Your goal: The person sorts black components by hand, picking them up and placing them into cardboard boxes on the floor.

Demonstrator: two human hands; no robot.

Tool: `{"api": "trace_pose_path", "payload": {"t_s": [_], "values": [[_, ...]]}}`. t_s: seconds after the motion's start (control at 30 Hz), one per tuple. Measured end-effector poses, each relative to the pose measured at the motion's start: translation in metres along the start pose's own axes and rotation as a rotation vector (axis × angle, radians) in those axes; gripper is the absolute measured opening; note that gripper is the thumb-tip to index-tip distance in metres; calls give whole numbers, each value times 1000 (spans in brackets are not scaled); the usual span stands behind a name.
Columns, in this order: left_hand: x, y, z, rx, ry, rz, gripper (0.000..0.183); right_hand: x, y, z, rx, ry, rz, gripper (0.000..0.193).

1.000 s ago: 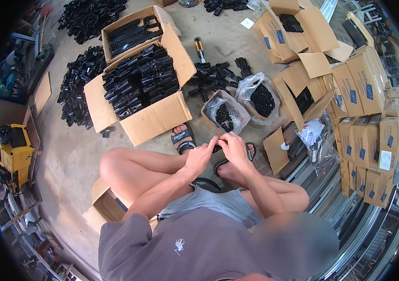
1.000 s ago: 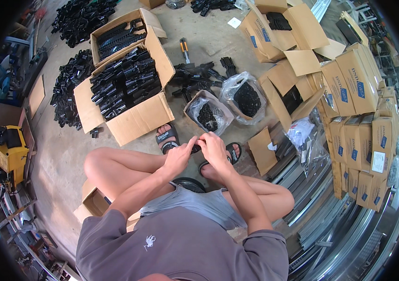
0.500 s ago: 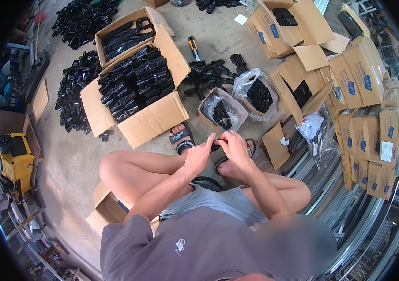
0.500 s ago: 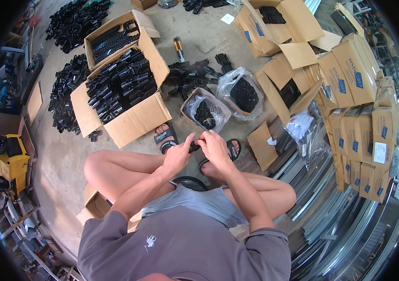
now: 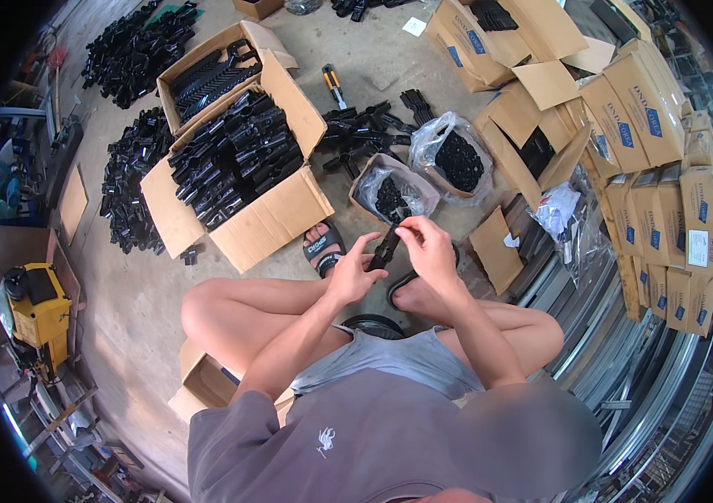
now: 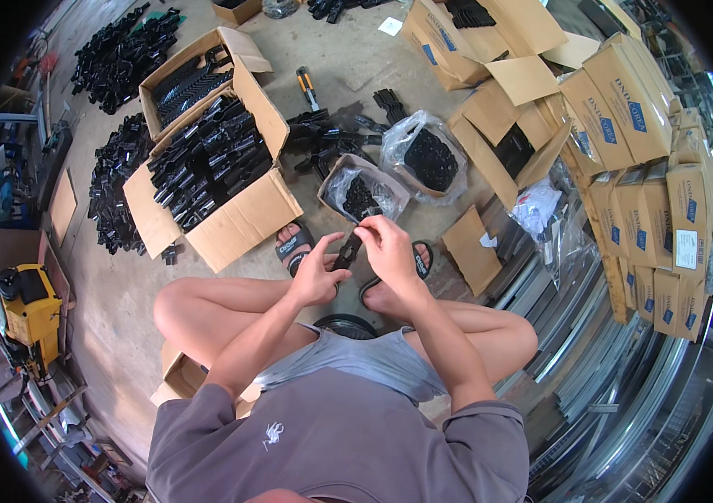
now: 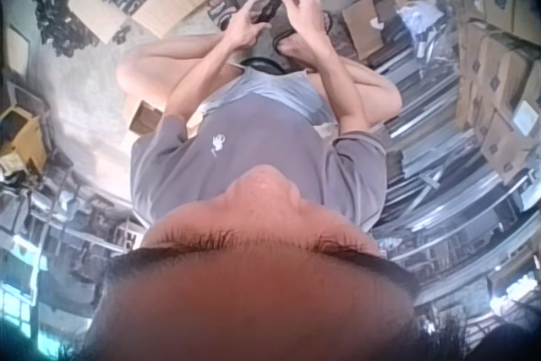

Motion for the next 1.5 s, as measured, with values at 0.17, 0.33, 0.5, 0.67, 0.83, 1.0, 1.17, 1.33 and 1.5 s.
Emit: {"api": "trace_pose_path", "payload": {"t_s": [0.17, 0.33, 0.5, 0.67, 0.83, 1.0, 1.17, 1.33, 1.5], "values": [[4, 6, 0, -496, -50, 97, 77, -4, -14, -1, 243, 192, -53, 14], [-5, -11, -27, 285, 142, -115, 81, -2, -14, 13, 106, 60, -3, 13], [-13, -8, -34, 649, 154, -120, 83, -4, 3, 10, -131, -144, 96, 8], [-15, -4, -32, 642, 231, -127, 82, -10, 18, 4, -325, -331, 196, 6], [-13, -1, -29, 658, 201, -86, 82, -15, 17, 7, -359, -328, 209, 8], [-13, -4, -32, 591, 150, -76, 77, -13, 12, 9, -219, -219, 130, 12], [-2, -8, -14, 51, 152, -96, 71, -6, -2, -21, 1, 100, -138, 17], [0, -4, -16, -839, -117, 81, 69, -7, 15, -59, 472, 537, -117, 21], [-4, -11, -30, -1024, -168, 155, 73, 26, 50, -120, -58, 311, -30, 21]]}}
Point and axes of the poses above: each hand's wrist, its own x-axis towards the middle knuckle, its own y-axis out of the palm, z = x × y, the point moved 6 cm from there along x, towards the middle knuckle
